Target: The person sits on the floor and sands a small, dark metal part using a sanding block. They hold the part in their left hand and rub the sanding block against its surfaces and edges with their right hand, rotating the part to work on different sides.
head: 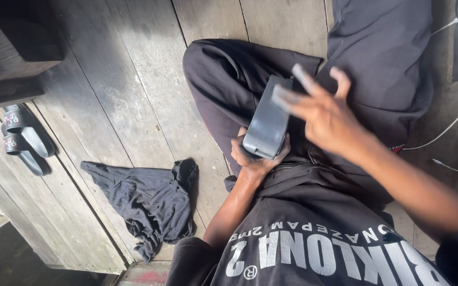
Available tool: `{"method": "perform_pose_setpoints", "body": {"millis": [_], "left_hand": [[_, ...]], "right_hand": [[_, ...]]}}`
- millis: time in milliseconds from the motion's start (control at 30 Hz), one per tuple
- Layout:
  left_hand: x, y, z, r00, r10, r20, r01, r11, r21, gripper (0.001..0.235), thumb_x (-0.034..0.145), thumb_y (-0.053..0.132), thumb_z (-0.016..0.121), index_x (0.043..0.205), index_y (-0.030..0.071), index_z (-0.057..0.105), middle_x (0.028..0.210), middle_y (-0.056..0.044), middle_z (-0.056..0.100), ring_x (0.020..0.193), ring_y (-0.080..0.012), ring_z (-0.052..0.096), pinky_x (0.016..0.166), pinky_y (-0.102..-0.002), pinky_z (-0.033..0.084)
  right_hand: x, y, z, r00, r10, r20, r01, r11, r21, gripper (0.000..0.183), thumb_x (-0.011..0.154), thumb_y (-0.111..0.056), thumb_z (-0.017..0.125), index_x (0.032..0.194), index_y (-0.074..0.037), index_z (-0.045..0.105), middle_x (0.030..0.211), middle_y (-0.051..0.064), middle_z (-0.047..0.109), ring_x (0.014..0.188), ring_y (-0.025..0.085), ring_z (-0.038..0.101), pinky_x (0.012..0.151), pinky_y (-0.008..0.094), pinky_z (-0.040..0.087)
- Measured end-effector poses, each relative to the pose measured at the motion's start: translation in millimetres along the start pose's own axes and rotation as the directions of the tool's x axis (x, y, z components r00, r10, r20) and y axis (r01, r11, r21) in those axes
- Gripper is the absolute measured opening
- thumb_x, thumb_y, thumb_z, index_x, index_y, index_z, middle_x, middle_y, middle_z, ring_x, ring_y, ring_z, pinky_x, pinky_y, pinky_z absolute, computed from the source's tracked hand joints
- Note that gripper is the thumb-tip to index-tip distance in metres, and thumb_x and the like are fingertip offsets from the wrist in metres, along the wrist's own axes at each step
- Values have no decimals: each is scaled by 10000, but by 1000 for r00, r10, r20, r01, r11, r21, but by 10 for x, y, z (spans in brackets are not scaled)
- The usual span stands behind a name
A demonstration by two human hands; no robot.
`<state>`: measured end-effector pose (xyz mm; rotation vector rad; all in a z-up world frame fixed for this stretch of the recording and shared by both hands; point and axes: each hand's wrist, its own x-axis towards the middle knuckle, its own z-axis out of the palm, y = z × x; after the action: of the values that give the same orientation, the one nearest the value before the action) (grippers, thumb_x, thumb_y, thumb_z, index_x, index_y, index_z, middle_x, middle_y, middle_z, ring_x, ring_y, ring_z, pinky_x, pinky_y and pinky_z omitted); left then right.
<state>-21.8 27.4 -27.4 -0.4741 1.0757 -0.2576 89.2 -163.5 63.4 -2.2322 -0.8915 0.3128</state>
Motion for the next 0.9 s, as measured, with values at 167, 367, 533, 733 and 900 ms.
{"method": "perform_pose_setpoints", "body": {"millis": [167, 367, 533, 733, 900], "left_hand": [[-86, -225, 102, 263, 524, 810, -429, -689, 585, 814, 459, 435, 928, 989, 98, 410, 856, 18, 635, 741, -83, 508, 645, -264, 464], [-201, -486, 458, -94, 178, 979, -337, -932, 137, 766, 501, 372, 960, 904, 16, 415, 740, -94, 587, 553, -170, 554, 475, -286, 421], [-45, -318, 190, -176, 95, 980, -310, -950, 36, 1014, 508, 414, 954, 1154, 19, 280, 838, -140, 550, 620, -207, 481, 575, -305, 443], [-102, -332, 270, -65, 151, 986, -319, -940, 123, 835, 505, 469, 929, 936, 30, 366, 746, -34, 525, 559, -144, 414, 491, -290, 375], [50, -251, -11, 334, 579, 743, 11, -791, 612, 533, 693, 678, 576, 776, 246, 276, 698, 168, 284, 624, -90, 242, 640, -249, 275]], "right_hand": [[4, -220, -51, 993, -112, -24, 113, 992, 49, 810, 778, 194, 604, 1468, -226, 540, 1542, 4, 562, 1566, 293, 371, 1214, 543, 124], [23, 192, 135, 994, 5, -110, -7, 1000, -11, 806, 724, 217, 583, 1460, -111, 618, 1461, 113, 650, 1536, 408, 414, 1160, 585, 113], [-70, 7, 31, 989, -95, -117, 96, 995, 4, 721, 777, 204, 494, 1388, -141, 662, 1443, 49, 659, 1490, 369, 473, 1169, 546, 133], [-53, -8, 86, 987, -110, -117, 116, 992, 42, 815, 761, 213, 554, 1465, -197, 584, 1506, 23, 580, 1517, 391, 454, 1191, 582, 157], [66, 293, 145, 996, 43, -78, -44, 999, -8, 836, 718, 259, 479, 1454, -105, 630, 1463, 87, 649, 1552, 389, 364, 1160, 581, 108]]}}
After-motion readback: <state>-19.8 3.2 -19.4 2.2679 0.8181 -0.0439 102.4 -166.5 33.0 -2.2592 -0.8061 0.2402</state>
